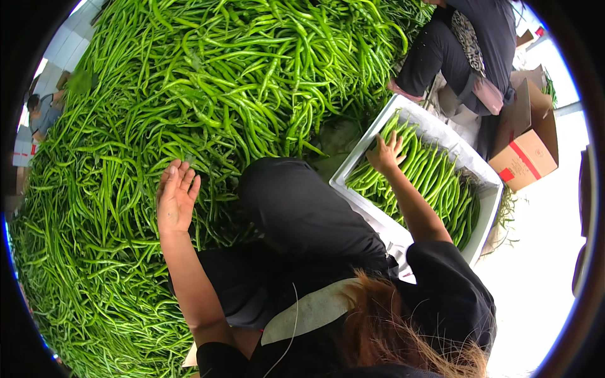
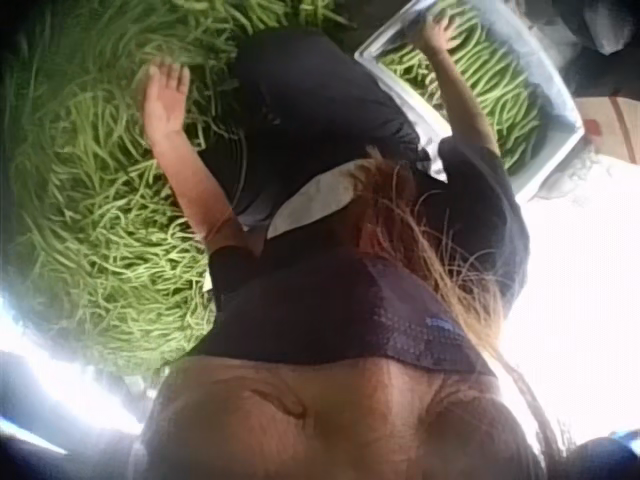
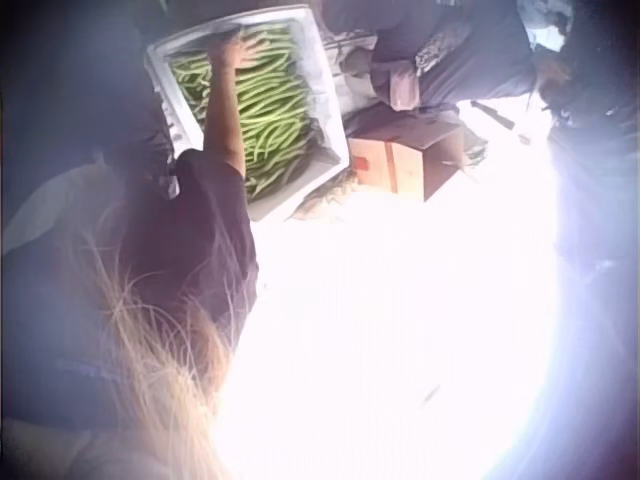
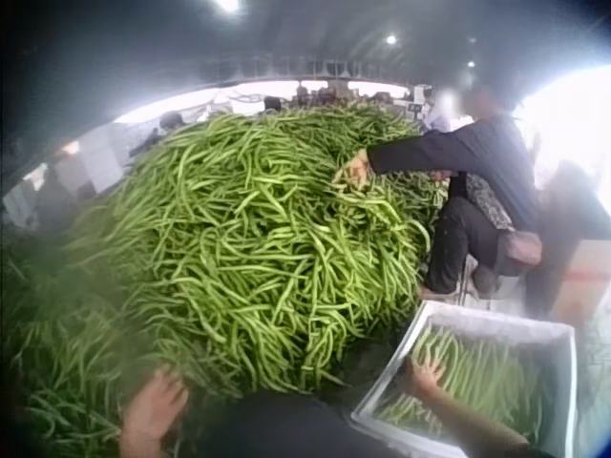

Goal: The person sits among a large pile of green chilies and repeatedly picks handfuls, visually inspects them, and places them into a white styrofoam box. The process continues throughout the clip with the same repetitive sorting motion.

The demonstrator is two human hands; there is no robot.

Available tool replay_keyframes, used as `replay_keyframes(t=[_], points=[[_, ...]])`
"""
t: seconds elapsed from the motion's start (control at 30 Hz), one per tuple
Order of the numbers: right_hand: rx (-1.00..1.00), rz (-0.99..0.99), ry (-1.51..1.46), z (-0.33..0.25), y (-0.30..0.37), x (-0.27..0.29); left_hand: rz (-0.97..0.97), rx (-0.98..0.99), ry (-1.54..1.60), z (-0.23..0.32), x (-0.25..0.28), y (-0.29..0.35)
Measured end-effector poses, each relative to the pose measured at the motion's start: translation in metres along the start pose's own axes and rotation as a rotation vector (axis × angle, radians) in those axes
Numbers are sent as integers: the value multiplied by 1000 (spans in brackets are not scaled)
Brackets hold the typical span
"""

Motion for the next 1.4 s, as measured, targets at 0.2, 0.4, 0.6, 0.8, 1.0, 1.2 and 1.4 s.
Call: replay_keyframes(t=[0.2,0.4,0.6,0.8,1.0,1.2,1.4], points=[[921,-206,419,-2,71,10,12,-10,-24,-1,4,10],[1102,-132,446,-1,60,1,-3,9,-42,-1,-2,13],[1121,-62,527,7,53,-15,38,18,-48,2,7,16],[1120,-615,607,-30,40,43,58,17,-57,4,17,17],[1210,83,-91,-225,-20,85,7,-28,-131,4,4,7],[785,389,212,-377,-92,45,-241,-29,-198,0,-29,-17],[998,479,63,-385,-61,38,-205,-43,-185,-1,-28,-48]])
Point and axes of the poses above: each hand's wrist, its own y-axis away from the middle knuckle, its own x-axis out of the back of the hand, z = x × y, the point moved 2 cm from there along -y, towards the middle knuckle, and after that the axes turned 4 degrees about -x, right-handed, at the moved point
